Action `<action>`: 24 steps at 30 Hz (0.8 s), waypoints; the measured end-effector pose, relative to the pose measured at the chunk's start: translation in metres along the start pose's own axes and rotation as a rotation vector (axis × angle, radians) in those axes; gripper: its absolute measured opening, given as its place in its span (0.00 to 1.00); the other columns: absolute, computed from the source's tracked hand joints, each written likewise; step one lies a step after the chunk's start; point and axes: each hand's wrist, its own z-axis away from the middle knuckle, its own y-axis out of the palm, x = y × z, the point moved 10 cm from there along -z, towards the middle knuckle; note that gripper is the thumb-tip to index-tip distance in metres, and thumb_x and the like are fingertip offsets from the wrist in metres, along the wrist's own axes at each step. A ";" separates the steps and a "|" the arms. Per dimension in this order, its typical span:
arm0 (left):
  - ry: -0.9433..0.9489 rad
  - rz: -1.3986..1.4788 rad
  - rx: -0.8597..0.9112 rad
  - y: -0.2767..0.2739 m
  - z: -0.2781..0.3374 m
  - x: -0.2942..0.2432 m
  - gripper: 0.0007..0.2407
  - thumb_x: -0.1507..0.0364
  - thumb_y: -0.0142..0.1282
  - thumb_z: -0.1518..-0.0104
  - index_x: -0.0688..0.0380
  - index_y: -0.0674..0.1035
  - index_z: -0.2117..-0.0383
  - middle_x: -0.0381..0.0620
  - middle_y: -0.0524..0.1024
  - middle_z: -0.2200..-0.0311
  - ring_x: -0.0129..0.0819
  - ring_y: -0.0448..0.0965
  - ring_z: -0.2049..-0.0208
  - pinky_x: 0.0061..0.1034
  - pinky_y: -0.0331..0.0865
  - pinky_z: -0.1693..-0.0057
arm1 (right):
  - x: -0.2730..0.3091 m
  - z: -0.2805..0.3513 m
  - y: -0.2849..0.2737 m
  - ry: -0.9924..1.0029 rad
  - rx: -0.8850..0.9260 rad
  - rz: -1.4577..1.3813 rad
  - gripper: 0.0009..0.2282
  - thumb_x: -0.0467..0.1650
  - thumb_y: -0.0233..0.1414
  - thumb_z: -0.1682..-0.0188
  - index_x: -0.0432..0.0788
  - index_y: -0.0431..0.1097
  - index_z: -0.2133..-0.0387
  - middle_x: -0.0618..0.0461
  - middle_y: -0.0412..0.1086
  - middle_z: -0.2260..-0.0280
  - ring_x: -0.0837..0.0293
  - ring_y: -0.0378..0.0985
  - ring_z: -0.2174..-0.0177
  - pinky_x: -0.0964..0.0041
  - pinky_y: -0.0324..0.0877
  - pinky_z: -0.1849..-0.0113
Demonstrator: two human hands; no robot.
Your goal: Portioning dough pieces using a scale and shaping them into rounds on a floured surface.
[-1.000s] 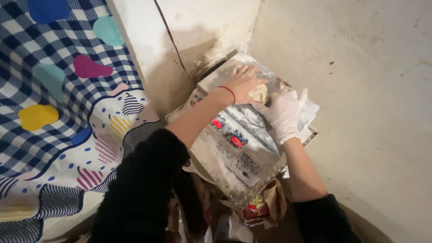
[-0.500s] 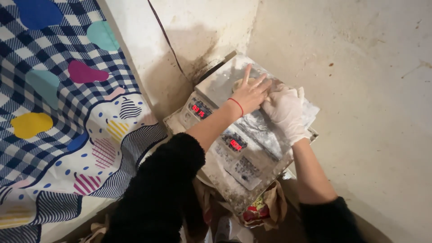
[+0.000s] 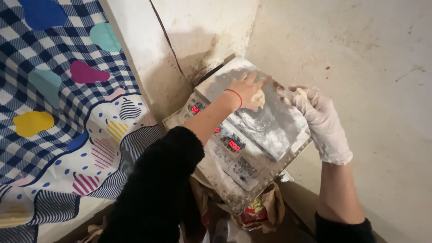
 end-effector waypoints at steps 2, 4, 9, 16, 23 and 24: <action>-0.062 0.025 0.060 0.024 -0.012 0.016 0.44 0.51 0.70 0.63 0.39 0.64 0.34 0.54 0.59 0.35 0.60 0.54 0.32 0.69 0.54 0.39 | -0.002 0.000 0.002 0.012 -0.014 -0.023 0.17 0.33 0.56 0.44 0.33 0.70 0.47 0.55 0.75 0.57 0.67 0.74 0.57 0.72 0.67 0.50; -0.128 0.052 0.122 0.038 -0.016 0.032 0.34 0.53 0.68 0.56 0.39 0.70 0.38 0.53 0.65 0.39 0.57 0.64 0.35 0.56 0.64 0.37 | 0.000 0.003 0.008 0.026 -0.023 -0.048 0.17 0.33 0.56 0.45 0.34 0.70 0.48 0.54 0.75 0.56 0.67 0.75 0.56 0.72 0.68 0.49; -0.169 0.284 -0.346 -0.023 0.006 0.078 0.24 0.54 0.68 0.48 0.50 0.74 0.49 0.61 0.75 0.58 0.58 0.77 0.54 0.47 0.71 0.49 | 0.013 0.009 0.027 -0.012 0.060 -0.124 0.14 0.32 0.57 0.45 0.35 0.70 0.52 0.52 0.73 0.51 0.66 0.75 0.55 0.69 0.67 0.48; -0.367 0.821 -0.584 -0.098 0.202 0.079 0.21 0.54 0.65 0.46 0.55 0.79 0.54 0.38 0.70 0.75 0.26 0.69 0.72 0.27 0.66 0.65 | 0.058 0.033 0.118 -0.096 0.246 -0.061 0.11 0.32 0.56 0.44 0.37 0.71 0.54 0.53 0.70 0.46 0.68 0.71 0.55 0.69 0.65 0.47; -0.679 0.779 -0.665 -0.061 0.507 -0.026 0.21 0.63 0.67 0.51 0.57 0.79 0.52 0.42 0.79 0.66 0.26 0.78 0.65 0.26 0.74 0.56 | 0.058 0.095 0.298 -0.010 0.751 0.084 0.07 0.27 0.52 0.45 0.37 0.75 0.58 0.50 0.67 0.53 0.61 0.66 0.54 0.64 0.61 0.53; -0.750 0.795 -0.663 -0.048 0.548 -0.049 0.19 0.63 0.66 0.51 0.57 0.80 0.54 0.43 0.80 0.66 0.26 0.78 0.64 0.26 0.74 0.55 | 0.071 0.114 0.329 -0.228 0.860 0.176 0.07 0.26 0.51 0.47 0.33 0.75 0.68 0.50 0.71 0.45 0.62 0.70 0.47 0.66 0.63 0.47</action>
